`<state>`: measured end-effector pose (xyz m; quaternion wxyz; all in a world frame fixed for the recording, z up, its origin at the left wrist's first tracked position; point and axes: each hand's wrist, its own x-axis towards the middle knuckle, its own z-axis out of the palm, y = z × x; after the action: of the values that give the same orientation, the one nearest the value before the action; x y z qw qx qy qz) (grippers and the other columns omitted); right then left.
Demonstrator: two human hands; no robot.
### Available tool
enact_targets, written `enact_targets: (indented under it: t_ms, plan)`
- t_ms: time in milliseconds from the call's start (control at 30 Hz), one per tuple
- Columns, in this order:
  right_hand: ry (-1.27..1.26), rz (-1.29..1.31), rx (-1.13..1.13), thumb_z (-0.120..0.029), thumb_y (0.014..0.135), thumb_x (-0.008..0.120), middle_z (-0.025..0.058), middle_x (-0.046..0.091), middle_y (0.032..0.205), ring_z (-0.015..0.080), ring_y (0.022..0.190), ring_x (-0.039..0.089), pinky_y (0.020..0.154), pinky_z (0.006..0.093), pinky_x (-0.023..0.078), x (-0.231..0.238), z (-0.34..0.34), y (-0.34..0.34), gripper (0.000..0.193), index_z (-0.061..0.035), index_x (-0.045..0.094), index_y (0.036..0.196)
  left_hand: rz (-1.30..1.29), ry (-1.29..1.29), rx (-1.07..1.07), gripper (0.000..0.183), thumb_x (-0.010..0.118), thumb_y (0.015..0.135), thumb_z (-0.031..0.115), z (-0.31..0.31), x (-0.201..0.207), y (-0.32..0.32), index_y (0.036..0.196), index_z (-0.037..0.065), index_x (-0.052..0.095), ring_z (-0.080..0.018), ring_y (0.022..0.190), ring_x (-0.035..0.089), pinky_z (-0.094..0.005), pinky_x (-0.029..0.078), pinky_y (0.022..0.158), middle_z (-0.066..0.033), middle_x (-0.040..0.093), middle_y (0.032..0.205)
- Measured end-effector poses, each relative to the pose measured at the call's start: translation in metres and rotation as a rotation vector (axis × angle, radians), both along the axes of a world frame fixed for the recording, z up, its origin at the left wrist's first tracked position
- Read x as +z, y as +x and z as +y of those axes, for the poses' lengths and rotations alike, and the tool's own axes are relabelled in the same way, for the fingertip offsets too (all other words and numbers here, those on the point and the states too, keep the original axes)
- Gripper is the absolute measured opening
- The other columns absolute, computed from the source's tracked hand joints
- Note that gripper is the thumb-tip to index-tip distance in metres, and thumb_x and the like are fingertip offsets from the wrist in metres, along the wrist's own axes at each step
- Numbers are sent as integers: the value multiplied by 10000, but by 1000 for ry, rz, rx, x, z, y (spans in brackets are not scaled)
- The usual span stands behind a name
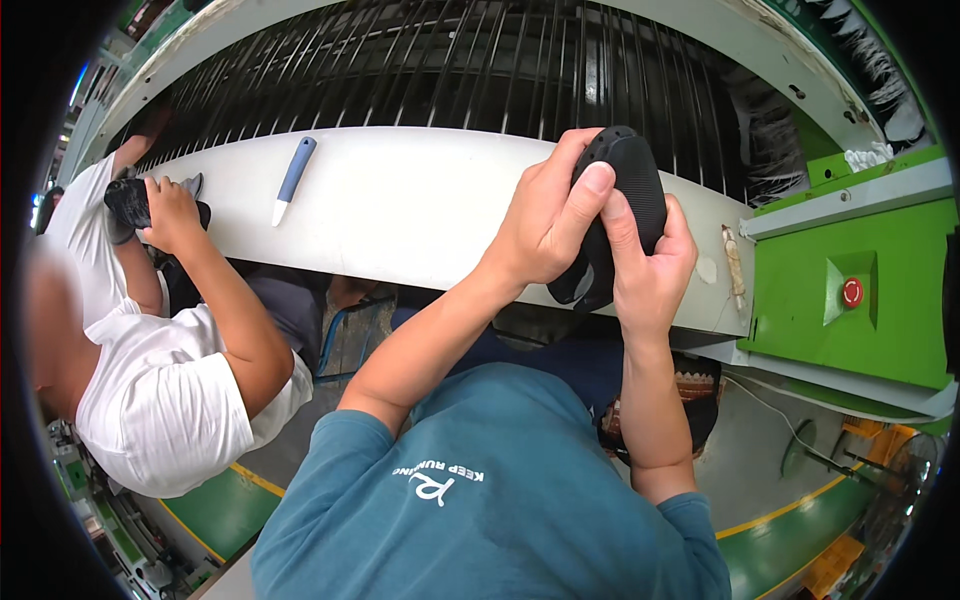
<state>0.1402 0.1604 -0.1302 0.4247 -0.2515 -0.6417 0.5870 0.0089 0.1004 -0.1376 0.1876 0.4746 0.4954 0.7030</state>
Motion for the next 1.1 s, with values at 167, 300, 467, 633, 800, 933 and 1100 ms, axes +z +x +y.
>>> enact_targets:
  t_ms: [167,300,467,633,800,933,1100]
  plan:
    - [-44,80,-12,-248,1004,851,0,730,844,40,752,619,672,231,514,2,-4,-8,307,-4,671,957,-29,12,27,524,412,1168,385,0,-2,1,1336,-65,621,-232,941,722,-369,566,881,-161,765,1017]
    - [-21,25,-2,-277,1006,848,5,727,825,48,749,630,665,234,519,4,-4,-8,333,-6,667,941,-141,37,-39,729,265,1170,550,1,-10,-3,1365,-49,633,-205,969,707,-356,563,901,-131,754,1053]
    - [-25,-11,-3,-296,1000,854,19,732,816,55,740,644,663,244,533,13,-11,-4,358,-4,659,926,-43,-3,-39,789,277,1159,609,-6,-5,-4,1358,-62,641,-209,1002,720,-364,569,939,-138,765,1082]
    - [46,-41,29,-258,1019,834,-17,695,891,40,795,597,702,221,504,12,-20,-3,288,-16,678,1023,-49,-80,-54,696,417,1149,547,-18,2,-7,1306,-89,650,-220,975,752,-359,606,908,-172,781,1093]
    - [61,-36,50,-214,1001,854,-4,720,917,42,818,612,720,220,513,11,-26,-4,274,-12,670,1013,-69,-27,-22,634,429,1154,495,-28,3,-6,1258,-83,669,-226,962,759,-359,620,867,-186,779,1101]
    - [103,-34,78,-187,990,862,4,736,911,41,808,616,702,223,517,9,-32,-4,270,-14,655,988,-92,30,-19,645,434,1149,508,-37,-4,-5,1294,-80,656,-258,1006,767,-374,622,903,-215,779,1119]
    - [172,-111,115,-235,932,915,95,793,824,119,751,756,661,285,594,16,-42,0,341,-8,661,929,-19,59,-50,681,457,1136,531,-56,12,-8,1382,-86,606,-286,1053,768,-393,621,930,-257,774,1144]
